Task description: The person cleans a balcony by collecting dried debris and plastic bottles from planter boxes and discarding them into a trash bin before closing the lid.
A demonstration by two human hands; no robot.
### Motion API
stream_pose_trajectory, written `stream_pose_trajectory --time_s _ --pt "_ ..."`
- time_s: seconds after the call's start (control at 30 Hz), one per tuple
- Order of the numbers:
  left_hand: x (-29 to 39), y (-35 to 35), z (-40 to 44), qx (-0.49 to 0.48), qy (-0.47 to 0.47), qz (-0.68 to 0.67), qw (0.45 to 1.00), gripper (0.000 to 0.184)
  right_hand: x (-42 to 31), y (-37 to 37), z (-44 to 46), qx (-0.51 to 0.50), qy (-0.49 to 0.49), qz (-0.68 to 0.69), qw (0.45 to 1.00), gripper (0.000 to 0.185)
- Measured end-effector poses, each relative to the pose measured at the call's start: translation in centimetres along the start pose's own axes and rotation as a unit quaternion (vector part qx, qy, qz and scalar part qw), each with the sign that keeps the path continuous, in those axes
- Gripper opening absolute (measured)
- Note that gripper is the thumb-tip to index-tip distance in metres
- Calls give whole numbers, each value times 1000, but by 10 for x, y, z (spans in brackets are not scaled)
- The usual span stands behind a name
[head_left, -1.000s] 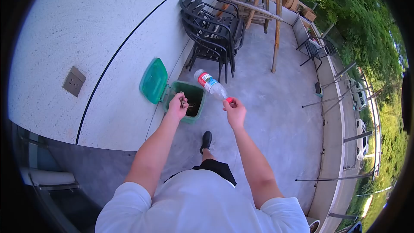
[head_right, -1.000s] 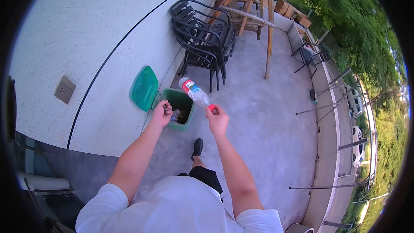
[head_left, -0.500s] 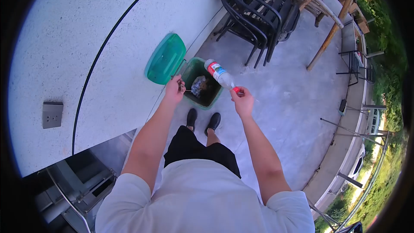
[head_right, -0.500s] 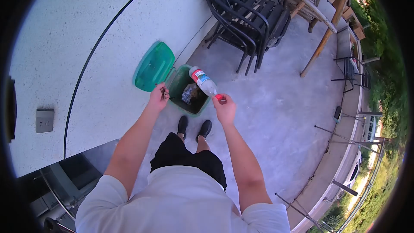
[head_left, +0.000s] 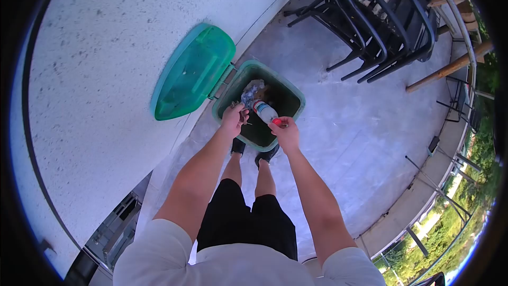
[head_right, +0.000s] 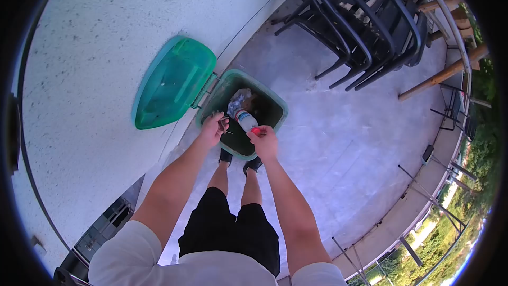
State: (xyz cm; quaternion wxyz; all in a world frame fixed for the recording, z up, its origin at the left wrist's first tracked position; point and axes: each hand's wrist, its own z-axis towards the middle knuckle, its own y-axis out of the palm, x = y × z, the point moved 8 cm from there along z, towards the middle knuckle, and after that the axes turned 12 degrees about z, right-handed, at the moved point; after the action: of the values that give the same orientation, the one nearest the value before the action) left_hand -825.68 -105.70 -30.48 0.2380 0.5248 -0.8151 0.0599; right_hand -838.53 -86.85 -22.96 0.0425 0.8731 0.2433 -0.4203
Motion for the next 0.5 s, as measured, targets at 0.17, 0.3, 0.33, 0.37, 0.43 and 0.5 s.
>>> stream_pose_trajectory --time_s 0.17,0.3,0.33,0.37,0.43,0.5 --pt "-37 -2 101 -150 8 42 988 3 69 54 100 -24 -84 -66 994 42" --pt "-53 -9 124 7 -40 111 993 42 113 87 158 -2 -98 -145 985 44" --pt "-61 -8 139 -39 -51 102 993 56 125 91 168 8 -84 -140 986 45" --pt "-66 -13 145 -27 -55 109 992 54 140 93 173 13 -56 -142 988 46" --pt "-71 -14 152 -7 -60 129 990 49 150 92 176 29 -2 -140 990 49" --pt "-72 -9 148 -13 -51 138 989 42 157 90 175 26 11 -91 995 45"
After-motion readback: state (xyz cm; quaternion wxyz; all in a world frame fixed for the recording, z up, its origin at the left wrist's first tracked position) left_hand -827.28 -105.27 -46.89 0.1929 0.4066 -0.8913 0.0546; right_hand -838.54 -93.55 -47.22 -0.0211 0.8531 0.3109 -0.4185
